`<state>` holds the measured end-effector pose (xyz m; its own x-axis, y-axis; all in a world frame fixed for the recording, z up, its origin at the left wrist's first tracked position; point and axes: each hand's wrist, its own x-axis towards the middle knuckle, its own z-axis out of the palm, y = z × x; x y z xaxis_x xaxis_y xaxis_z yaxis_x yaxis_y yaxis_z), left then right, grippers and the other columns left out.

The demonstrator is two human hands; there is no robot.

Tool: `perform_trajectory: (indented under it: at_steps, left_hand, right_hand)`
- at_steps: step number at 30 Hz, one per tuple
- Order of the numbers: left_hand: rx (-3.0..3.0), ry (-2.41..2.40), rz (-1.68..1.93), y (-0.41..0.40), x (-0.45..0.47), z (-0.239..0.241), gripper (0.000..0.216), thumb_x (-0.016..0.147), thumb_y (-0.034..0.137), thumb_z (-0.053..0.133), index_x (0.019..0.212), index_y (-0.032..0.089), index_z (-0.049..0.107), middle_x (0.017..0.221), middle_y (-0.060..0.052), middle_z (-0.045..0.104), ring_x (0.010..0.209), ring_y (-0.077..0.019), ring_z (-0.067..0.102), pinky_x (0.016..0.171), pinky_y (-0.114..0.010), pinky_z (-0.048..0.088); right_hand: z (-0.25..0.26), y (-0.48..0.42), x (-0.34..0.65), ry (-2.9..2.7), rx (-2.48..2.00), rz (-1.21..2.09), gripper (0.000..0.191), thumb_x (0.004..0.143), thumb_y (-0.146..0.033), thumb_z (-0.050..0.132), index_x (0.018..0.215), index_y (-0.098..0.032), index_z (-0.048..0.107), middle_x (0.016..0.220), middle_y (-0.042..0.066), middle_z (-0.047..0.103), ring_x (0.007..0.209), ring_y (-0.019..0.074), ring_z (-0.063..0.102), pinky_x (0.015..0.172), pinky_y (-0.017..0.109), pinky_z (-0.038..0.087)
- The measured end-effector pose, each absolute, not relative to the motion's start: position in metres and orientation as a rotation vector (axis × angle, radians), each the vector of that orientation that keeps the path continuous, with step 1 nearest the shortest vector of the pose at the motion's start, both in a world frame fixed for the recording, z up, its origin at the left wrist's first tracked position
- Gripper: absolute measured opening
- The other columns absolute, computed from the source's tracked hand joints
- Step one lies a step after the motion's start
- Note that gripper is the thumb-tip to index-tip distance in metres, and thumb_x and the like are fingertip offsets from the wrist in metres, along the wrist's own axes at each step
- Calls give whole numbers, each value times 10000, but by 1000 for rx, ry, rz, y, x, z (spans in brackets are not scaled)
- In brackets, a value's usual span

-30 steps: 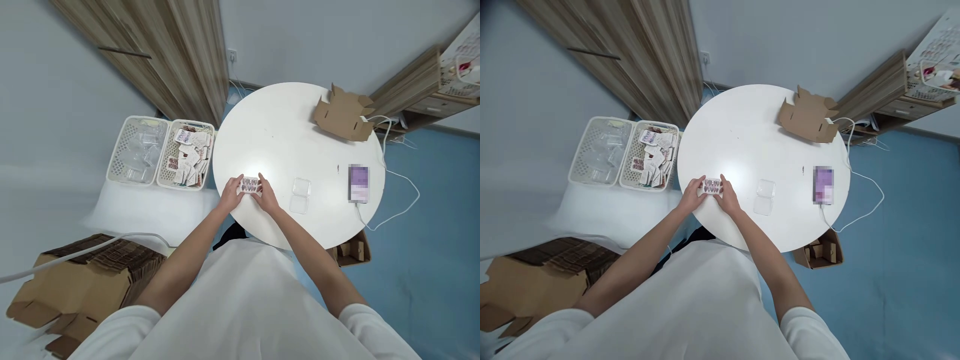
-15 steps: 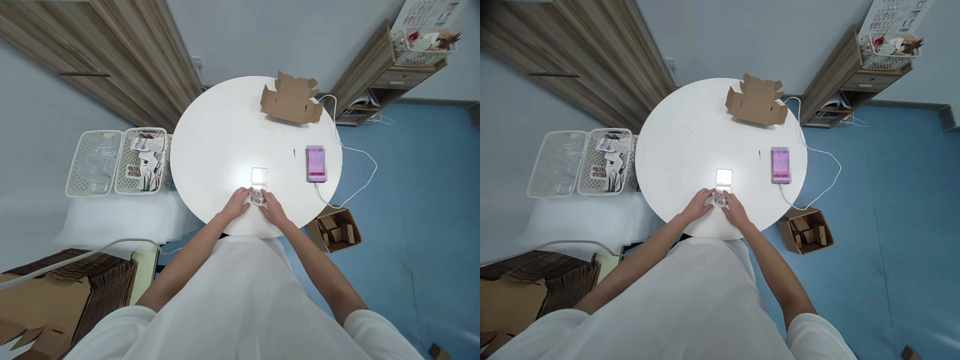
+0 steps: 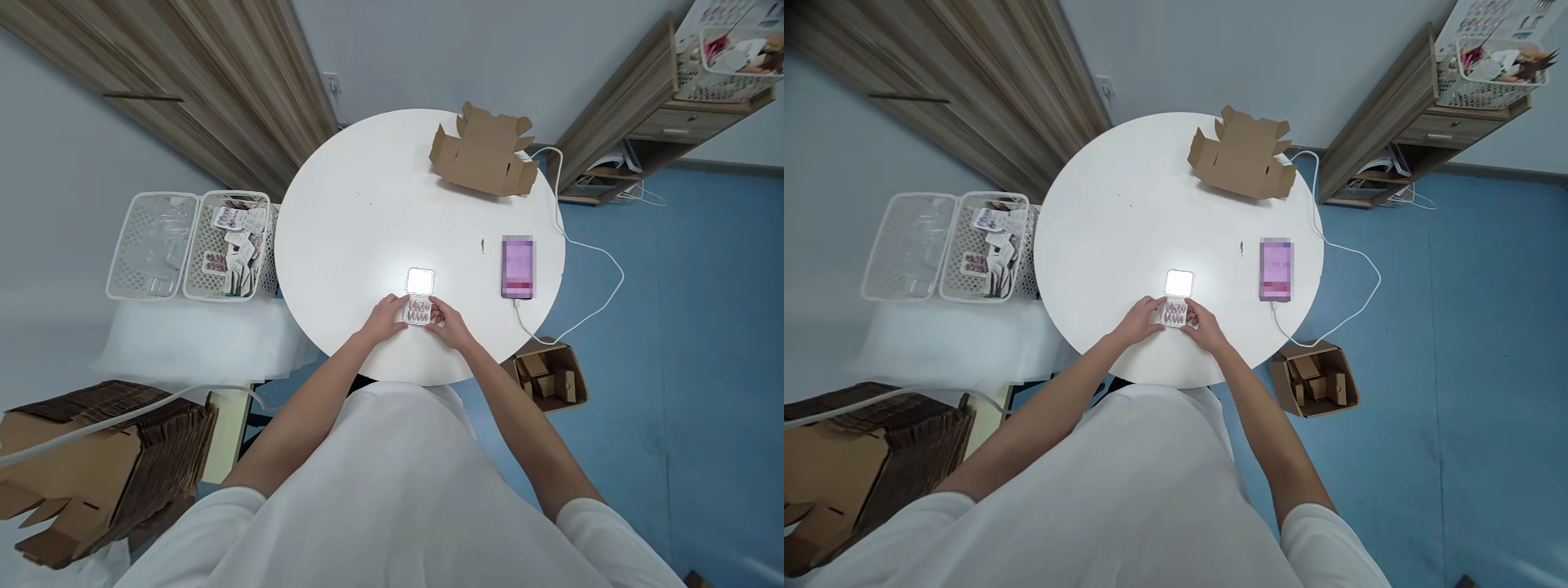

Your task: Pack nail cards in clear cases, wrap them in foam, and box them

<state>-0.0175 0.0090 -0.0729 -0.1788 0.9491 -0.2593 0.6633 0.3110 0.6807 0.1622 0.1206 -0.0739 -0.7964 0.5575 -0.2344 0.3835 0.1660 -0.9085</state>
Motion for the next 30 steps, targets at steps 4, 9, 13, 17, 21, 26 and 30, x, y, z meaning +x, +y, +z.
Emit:
perform_trajectory:
  at_steps: [4,9,13,17,21,26,30]
  left_hand:
    - [1430,1924,606,10,-16,-77,597,668,227,635,1228,240,428,978,-51,491,927,-223,500,810,-363,416]
    - [1418,1947,548,5,-12,-76,445,730,216,553,1171,225,487,965,-57,495,893,-214,512,783,-354,432]
    - [1347,1964,575,1,-5,-74,417,743,204,531,1157,213,485,998,-57,494,873,-191,521,788,-344,440]
    - [1138,2018,691,-7,1,-72,449,718,216,571,1153,185,467,1041,-66,500,842,-161,527,785,-321,451]
    - [880,2020,755,-12,3,-68,439,718,268,579,1135,174,479,1081,-81,513,863,-154,535,751,-283,460]
    - [826,1971,748,-6,3,-66,375,687,153,533,1061,165,536,989,-58,553,820,-144,535,762,-273,439]
    - [818,1943,771,-6,7,-68,434,630,76,511,1053,162,551,939,-47,559,771,-134,529,754,-265,432]
  right_hand:
    - [-76,120,161,-2438,-951,1575,631,690,-234,587,1280,-234,362,934,35,522,798,169,513,761,360,450]
    - [-81,116,158,-2517,-1129,1424,661,693,-212,570,1305,-244,322,1055,66,440,918,201,496,793,361,448]
    - [-81,109,155,-2535,-1203,1368,703,694,-182,545,1333,-267,263,1108,69,406,975,212,482,807,357,446]
    - [-76,99,157,-2382,-1314,1486,752,679,-218,572,1345,-262,225,1149,70,401,959,193,492,819,342,448]
    - [-73,89,165,-2052,-1505,1703,739,664,-290,590,1325,-234,265,1139,70,435,909,163,516,781,302,471]
    - [-73,91,162,-2007,-1511,1766,642,665,-161,504,1283,-223,344,1113,68,455,790,119,552,741,274,475]
    - [-73,92,155,-2100,-1449,1714,586,655,-115,472,1230,-213,413,1049,59,483,709,101,551,752,289,468]
